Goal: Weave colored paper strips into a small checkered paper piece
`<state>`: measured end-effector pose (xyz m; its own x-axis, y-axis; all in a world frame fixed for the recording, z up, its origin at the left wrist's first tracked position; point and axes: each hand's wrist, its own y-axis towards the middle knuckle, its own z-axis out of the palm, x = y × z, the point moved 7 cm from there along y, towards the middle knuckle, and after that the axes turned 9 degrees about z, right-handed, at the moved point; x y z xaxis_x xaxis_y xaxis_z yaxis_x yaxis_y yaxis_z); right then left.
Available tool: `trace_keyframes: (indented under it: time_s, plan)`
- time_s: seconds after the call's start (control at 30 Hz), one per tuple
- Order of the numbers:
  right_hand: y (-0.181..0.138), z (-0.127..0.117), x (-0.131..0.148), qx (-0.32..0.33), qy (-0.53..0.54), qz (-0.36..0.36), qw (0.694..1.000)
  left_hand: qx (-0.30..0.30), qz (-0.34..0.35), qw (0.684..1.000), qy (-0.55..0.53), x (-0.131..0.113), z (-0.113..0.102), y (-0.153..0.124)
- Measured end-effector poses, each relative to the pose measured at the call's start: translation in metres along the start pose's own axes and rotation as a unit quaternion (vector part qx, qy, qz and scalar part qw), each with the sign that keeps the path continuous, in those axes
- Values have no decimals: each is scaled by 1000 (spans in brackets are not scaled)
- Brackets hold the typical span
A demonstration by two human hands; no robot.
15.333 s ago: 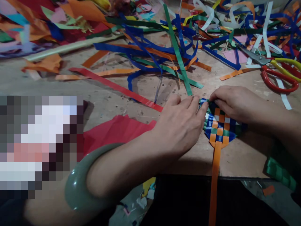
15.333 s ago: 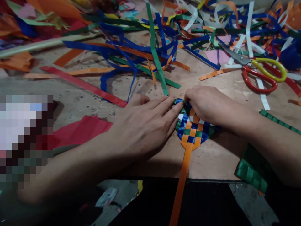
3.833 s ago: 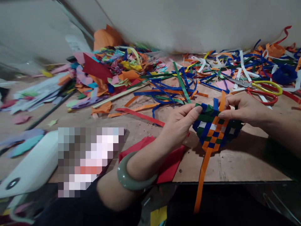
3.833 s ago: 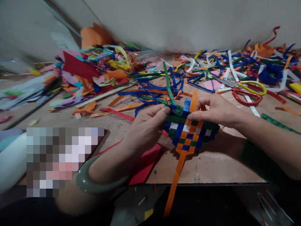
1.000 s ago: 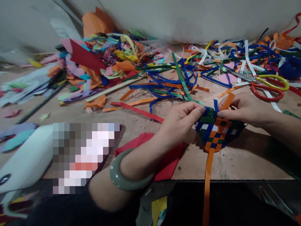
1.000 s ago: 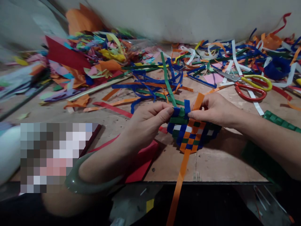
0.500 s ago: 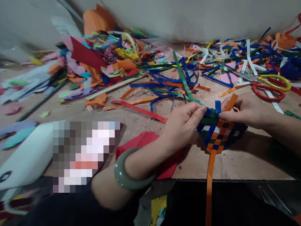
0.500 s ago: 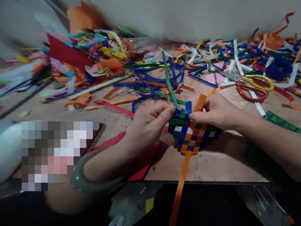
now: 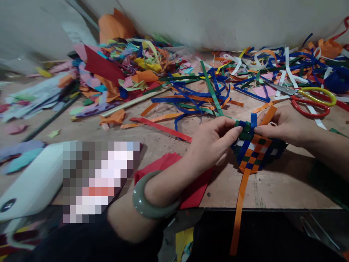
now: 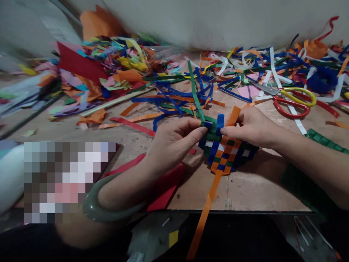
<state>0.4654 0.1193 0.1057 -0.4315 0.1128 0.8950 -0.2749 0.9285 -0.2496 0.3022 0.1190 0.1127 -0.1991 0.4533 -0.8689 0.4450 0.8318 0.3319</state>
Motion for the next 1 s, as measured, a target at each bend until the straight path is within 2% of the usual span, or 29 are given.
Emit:
trace_keyframes:
  time_s: [0.17, 0.3, 0.5, 0.83, 1.0]
  plan:
    - [-3, 2, 7, 1, -15, 0, 1000, -1, -5, 999, 51, -2, -2, -2]
    - [-7, 6, 12, 20, -28, 0, 999, -2, -3, 999, 33, -4, -2, -3]
    - [-2, 2, 3, -6, -5, -17, 1000, 0, 1, 999, 32, -4, 0, -1]
    - [-4, 6, 6, 1, -10, -21, 1000, 1, 20, 999, 44, -14, 0, -2]
    - [-3, 4, 7, 2, -4, -19, 1000, -2, 4, 1000, 7, -5, 0, 1]
